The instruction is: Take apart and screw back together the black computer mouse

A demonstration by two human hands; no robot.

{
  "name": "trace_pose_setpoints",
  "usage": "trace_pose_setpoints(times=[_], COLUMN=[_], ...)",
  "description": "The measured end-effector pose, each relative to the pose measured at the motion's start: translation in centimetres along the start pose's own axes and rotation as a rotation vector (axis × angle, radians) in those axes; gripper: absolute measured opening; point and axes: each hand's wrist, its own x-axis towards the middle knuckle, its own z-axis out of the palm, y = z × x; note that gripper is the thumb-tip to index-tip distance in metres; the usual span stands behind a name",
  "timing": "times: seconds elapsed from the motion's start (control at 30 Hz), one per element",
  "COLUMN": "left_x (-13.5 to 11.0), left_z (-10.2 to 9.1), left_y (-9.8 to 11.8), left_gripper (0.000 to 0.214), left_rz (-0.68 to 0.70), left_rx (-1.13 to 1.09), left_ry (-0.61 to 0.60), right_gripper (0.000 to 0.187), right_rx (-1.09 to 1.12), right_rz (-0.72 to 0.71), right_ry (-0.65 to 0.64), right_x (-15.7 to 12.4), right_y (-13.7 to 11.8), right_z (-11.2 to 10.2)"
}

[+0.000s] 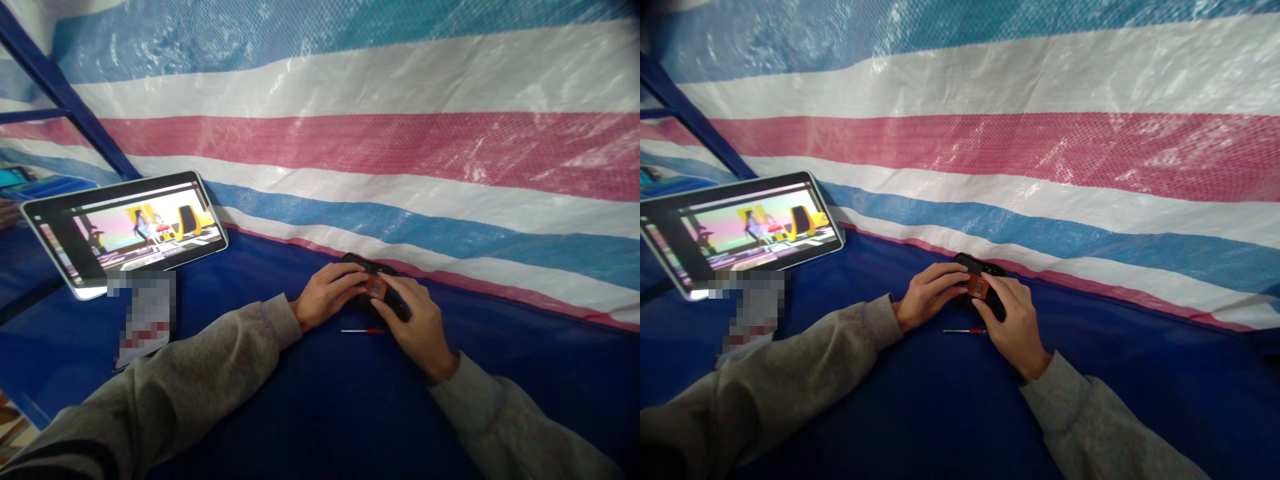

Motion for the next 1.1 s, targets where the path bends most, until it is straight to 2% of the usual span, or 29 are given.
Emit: trace_pose_setpoints(times=[0.23,0.4,0.63,0.73,0.93,1.1], left_x=[0.12,0.0,-0.09,-0.08,0.32,0.32], left_z=[-0.16,-0.25,-0.58,-0.53,-0.39,-0.36], left_y=[-0.16,-0.31,-0.11,-0.02,0.22,0.09], left_gripper=[0.035,0.041,0.046,0.046,0.045,0.047], left_rz=[0.002,-0.02,0.045,0.032,0.044,0.035], left_rx=[-0.163,-0.22,-0.186,-0.182,-0.162,-0.163], left_ry=[-0.068,-0.084,-0.052,-0.049,-0.013,-0.051], right_gripper=[0.034,0.037,0.039,0.04,0.033,0.021], right_rx=[0.016,0.08,0.14,0.126,0.137,0.135], right_rz=[0.073,0.134,0.094,0.084,0.087,0.087], right_ry=[0.08,0.066,0.035,0.048,0.07,0.102], right_x=[-0.24,-0.23,-0.23,-0.34,-0.37,-0.35], right_y=[0.38,-0.17,-0.32,-0.19,0.04,0.1], right_z=[0.14,-0.14,-0.05,-0.01,-0.1,-0.09])
